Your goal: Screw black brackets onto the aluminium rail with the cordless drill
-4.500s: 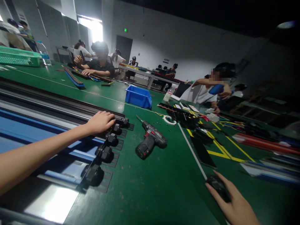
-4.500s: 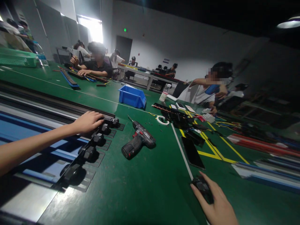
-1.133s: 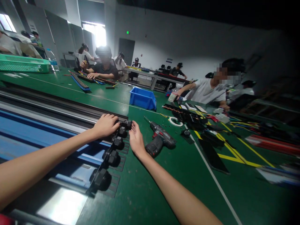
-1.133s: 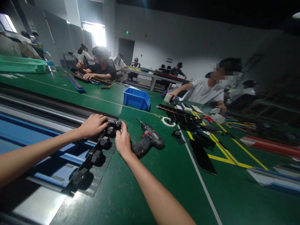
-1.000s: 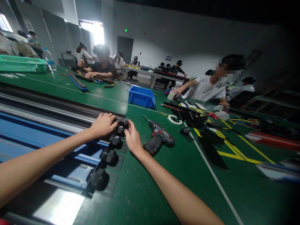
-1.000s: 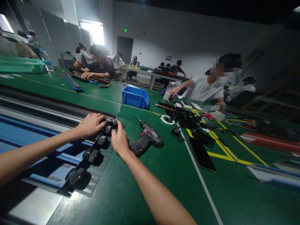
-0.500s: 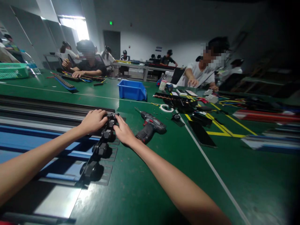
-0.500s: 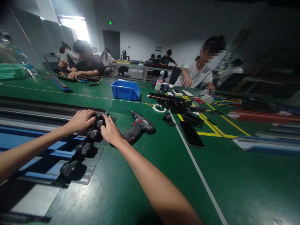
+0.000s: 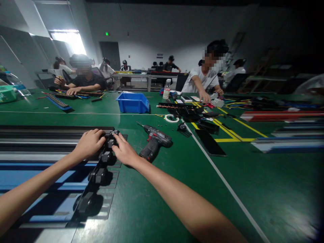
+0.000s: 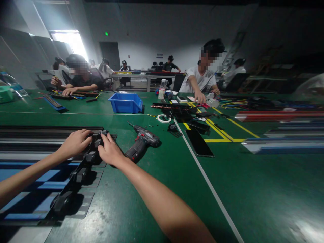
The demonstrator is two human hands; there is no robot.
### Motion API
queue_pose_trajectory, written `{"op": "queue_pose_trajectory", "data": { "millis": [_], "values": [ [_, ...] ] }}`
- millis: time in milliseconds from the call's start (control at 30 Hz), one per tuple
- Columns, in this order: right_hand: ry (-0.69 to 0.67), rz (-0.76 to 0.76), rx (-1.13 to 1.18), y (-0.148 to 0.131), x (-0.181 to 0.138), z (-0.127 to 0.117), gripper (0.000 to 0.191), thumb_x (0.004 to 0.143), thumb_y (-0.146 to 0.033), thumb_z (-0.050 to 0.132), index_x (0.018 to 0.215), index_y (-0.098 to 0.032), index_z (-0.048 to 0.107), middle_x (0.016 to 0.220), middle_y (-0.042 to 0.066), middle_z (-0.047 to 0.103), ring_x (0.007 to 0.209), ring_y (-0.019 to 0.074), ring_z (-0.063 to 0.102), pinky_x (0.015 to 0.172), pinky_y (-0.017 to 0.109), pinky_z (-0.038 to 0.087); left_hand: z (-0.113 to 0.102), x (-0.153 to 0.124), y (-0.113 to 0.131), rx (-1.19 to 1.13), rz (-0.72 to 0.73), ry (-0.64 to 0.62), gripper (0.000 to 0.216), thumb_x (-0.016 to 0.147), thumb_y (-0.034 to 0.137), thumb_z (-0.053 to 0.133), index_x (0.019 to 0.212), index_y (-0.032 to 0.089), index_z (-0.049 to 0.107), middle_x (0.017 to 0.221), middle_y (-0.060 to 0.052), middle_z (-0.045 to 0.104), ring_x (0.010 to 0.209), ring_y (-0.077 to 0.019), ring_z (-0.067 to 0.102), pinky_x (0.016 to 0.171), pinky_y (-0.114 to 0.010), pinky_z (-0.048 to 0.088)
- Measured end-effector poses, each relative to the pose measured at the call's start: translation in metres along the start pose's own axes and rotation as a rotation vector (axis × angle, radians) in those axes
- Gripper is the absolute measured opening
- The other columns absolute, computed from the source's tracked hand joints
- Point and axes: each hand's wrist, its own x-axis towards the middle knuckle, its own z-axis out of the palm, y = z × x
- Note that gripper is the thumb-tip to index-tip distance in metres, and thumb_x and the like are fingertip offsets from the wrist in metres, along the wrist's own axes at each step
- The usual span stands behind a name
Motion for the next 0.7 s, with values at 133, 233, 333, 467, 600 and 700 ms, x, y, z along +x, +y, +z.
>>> {"op": "queue_pose_trajectory", "data": {
  "millis": [133,233,333,467,600,700],
  "values": [
    [0.002,-0.007,0.003,0.0009,0.0012,0.0002,0.058,0.095,-0.027,0.048,0.151,-0.015,0.037,0.156,0.014,0.037,0.150,0.0232,0.024,0.121,0.044,0.026,-0.0034,0.0003,0.0009,0.008,0.003,-0.015,0.041,0.094,0.041,0.033,0.113,0.018,0.061,0.110,-0.012,0.066,0.103,-0.0292,0.060,0.088,-0.041,0.045],
    [0.013,-0.020,0.003,0.0012,0.0017,-0.0001,0.056,0.095,-0.027,0.048,0.149,-0.017,0.039,0.156,0.012,0.039,0.150,0.0223,0.026,0.121,0.044,0.027,-0.0052,0.0003,0.0016,0.016,0.000,-0.022,0.042,0.093,0.041,0.033,0.113,0.018,0.062,0.110,-0.013,0.067,0.102,-0.0298,0.060,0.086,-0.041,0.045],
    [0.032,-0.041,0.003,0.0006,0.0019,0.0001,0.055,0.094,-0.025,0.048,0.148,-0.017,0.040,0.154,0.011,0.042,0.149,0.0214,0.028,0.121,0.043,0.027,-0.0063,0.0005,0.0023,0.019,0.000,-0.025,0.042,0.093,0.041,0.033,0.112,0.018,0.062,0.107,-0.013,0.068,0.101,-0.0301,0.061,0.086,-0.041,0.045],
    [0.064,-0.042,-0.014,-0.0019,0.0012,0.0013,0.055,0.094,-0.024,0.045,0.147,-0.009,0.041,0.152,0.017,0.043,0.146,0.0222,0.033,0.122,0.040,0.026,-0.0081,0.0004,0.0037,0.017,0.005,-0.024,0.039,0.093,0.040,0.034,0.109,0.018,0.062,0.106,-0.013,0.068,0.101,-0.0297,0.061,0.085,-0.040,0.044],
    [0.134,-0.047,-0.029,-0.0058,-0.0024,0.0023,0.058,0.092,-0.018,0.042,0.149,-0.009,0.038,0.152,0.015,0.042,0.144,0.0209,0.036,0.122,0.037,0.027,-0.0101,-0.0002,0.0045,0.015,0.010,-0.023,0.036,0.092,0.039,0.035,0.107,0.019,0.061,0.102,-0.012,0.068,0.098,-0.0282,0.061,0.085,-0.039,0.044],
    [0.188,-0.068,-0.039,-0.0086,-0.0055,0.0017,0.059,0.091,-0.016,0.041,0.150,-0.016,0.037,0.153,0.011,0.041,0.145,0.0198,0.034,0.122,0.039,0.027,-0.0101,-0.0003,0.0036,0.006,0.015,-0.019,0.035,0.093,0.038,0.036,0.107,0.019,0.061,0.100,-0.011,0.067,0.098,-0.0283,0.061,0.086,-0.040,0.043]
  ]
}}
